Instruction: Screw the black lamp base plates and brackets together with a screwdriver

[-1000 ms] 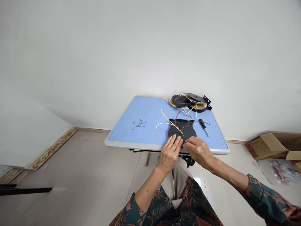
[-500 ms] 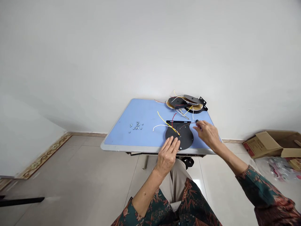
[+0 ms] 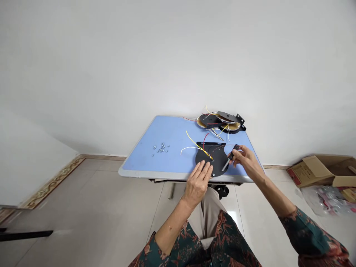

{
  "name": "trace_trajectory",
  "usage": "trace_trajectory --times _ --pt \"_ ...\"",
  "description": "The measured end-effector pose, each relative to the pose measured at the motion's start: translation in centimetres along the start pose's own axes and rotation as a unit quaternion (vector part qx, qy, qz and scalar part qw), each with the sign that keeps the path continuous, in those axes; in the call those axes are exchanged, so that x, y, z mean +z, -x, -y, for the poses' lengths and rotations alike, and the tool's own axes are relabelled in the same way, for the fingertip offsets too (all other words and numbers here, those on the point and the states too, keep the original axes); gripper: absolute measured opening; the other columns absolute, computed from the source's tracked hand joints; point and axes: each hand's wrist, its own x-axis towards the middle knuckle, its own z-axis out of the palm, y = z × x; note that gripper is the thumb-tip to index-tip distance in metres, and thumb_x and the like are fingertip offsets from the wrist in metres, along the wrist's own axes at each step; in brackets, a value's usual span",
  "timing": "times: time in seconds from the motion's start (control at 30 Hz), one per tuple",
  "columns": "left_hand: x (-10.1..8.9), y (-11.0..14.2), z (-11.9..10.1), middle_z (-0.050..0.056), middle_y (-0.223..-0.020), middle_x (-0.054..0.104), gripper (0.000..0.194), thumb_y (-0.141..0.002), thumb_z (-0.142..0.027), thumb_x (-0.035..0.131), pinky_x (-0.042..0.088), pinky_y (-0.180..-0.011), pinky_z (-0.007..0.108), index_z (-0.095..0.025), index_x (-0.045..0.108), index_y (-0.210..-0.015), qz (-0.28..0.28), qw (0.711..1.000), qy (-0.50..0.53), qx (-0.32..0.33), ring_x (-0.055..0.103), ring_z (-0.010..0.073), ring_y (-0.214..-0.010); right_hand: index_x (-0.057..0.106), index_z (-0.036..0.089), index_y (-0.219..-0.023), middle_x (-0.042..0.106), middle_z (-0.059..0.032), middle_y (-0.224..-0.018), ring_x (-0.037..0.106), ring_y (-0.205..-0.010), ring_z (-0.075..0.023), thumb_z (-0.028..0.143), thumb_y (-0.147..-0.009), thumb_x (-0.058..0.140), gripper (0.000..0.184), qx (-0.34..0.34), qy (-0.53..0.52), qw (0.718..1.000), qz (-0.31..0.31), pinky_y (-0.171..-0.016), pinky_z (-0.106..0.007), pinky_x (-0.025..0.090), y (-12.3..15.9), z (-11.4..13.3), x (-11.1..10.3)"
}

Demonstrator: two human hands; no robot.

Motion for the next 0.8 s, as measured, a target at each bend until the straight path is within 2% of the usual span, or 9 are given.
trace_trajectory --times 0.07,0.17,0.27,0.47,0.8 --pt "0.0 0.1 0.0 0.013 -0.139 0.063 0.042 -0.1 -0.011 0.05 0.052 -0.112 0.048 -0.011 0.055 -0.141 0.005 1.0 0.004 -0.002 0.047 0.0289 -0.142 0.047 0.023 -0.102 0.073 -0.0061 -0.092 0.069 -0.066 -0.0178 0.057 -0.09 0.063 0.04 -0.076 -0.033 0.996 0.021 -0.059 -0.033 0.057 2.3 0.2 1.6" --pt "0.0 0.1 0.1 0.013 -0.14 0.062 0.044 -0.099 -0.007 0.046 0.052 -0.113 0.049 -0.011 0.054 -0.142 0.009 1.0 0.008 -0.003 0.045 0.0289 -0.144 0.044 0.024 -0.106 0.073 -0.0055 -0.092 0.069 -0.065 -0.0157 0.05 -0.096 0.058 0.031 -0.165 0.044 0.985 -0.004 -0.065 -0.033 0.059 4.2 0.6 3.3" --pt "0.0 0.2 0.1 0.013 -0.14 0.062 0.046 -0.099 -0.006 0.045 0.051 -0.112 0.049 -0.011 0.052 -0.144 0.008 1.0 0.008 -0.002 0.043 0.0291 -0.144 0.044 0.024 -0.107 0.073 -0.0067 -0.093 0.069 -0.067 -0.0153 0.046 -0.099 0.053 0.025 -0.211 0.104 0.971 -0.028 -0.065 -0.032 0.06 4.5 0.8 3.9" --pt "0.0 0.2 0.1 0.014 -0.142 0.061 0.047 -0.099 -0.007 0.045 0.05 -0.113 0.05 -0.011 0.049 -0.146 0.005 1.0 0.012 -0.002 0.042 0.0296 -0.145 0.045 0.023 -0.109 0.072 -0.0058 -0.09 0.07 -0.068 -0.0145 0.037 -0.1 0.053 0.018 -0.253 0.134 0.958 -0.034 -0.063 -0.028 0.06 4.2 0.7 3.9" --pt "0.2 0.2 0.1 0.014 -0.141 0.061 0.049 -0.099 -0.006 0.045 0.05 -0.113 0.05 -0.011 0.047 -0.148 -0.003 1.0 0.011 0.0 0.04 0.0294 -0.146 0.045 0.023 -0.11 0.072 -0.0056 -0.09 0.071 -0.068 -0.0149 0.036 -0.101 0.053 0.018 -0.263 0.144 0.954 -0.028 -0.064 -0.029 0.061 4.2 0.5 4.0"
